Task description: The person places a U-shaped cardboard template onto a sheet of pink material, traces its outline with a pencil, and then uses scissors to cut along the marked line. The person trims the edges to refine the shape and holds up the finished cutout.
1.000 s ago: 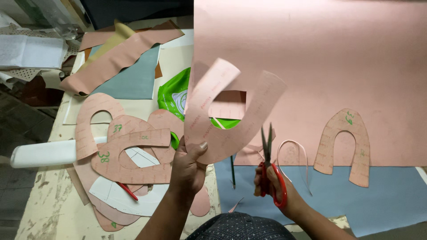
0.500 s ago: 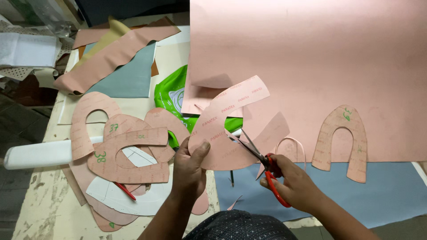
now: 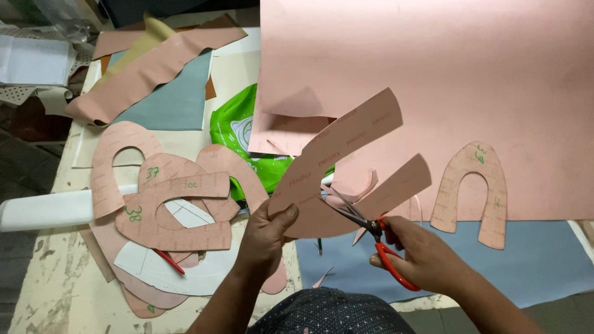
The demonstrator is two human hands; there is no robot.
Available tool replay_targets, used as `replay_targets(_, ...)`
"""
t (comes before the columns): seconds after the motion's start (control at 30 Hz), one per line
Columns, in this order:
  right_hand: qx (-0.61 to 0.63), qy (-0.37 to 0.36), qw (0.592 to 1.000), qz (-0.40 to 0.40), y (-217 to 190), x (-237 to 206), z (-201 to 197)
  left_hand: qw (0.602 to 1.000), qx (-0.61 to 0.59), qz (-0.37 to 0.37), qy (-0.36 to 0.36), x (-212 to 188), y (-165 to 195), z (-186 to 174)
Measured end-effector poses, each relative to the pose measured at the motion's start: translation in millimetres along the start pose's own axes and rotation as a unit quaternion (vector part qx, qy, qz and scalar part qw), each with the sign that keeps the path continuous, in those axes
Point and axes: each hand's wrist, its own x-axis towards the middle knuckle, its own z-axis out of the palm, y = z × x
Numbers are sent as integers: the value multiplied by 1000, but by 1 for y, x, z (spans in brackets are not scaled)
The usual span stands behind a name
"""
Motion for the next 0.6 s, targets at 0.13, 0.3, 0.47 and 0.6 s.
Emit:
replay_targets(0.13, -41, -10, 998, 44, -1, -6, -14, 953, 285, 88, 51, -6, 6, 7)
replay_targets(0.3, -88, 78, 990, -82, 19, -2, -17, 989, 129, 54, 41, -6, 14, 11)
replay_targets(0.47, 87, 198, 958, -189, 57, -2, -6, 994, 66, 54, 65, -1, 11, 6)
replay_targets(0.6, 359, 247, 881, -187, 91, 9, 1, 993, -17, 61, 99, -1, 10, 0)
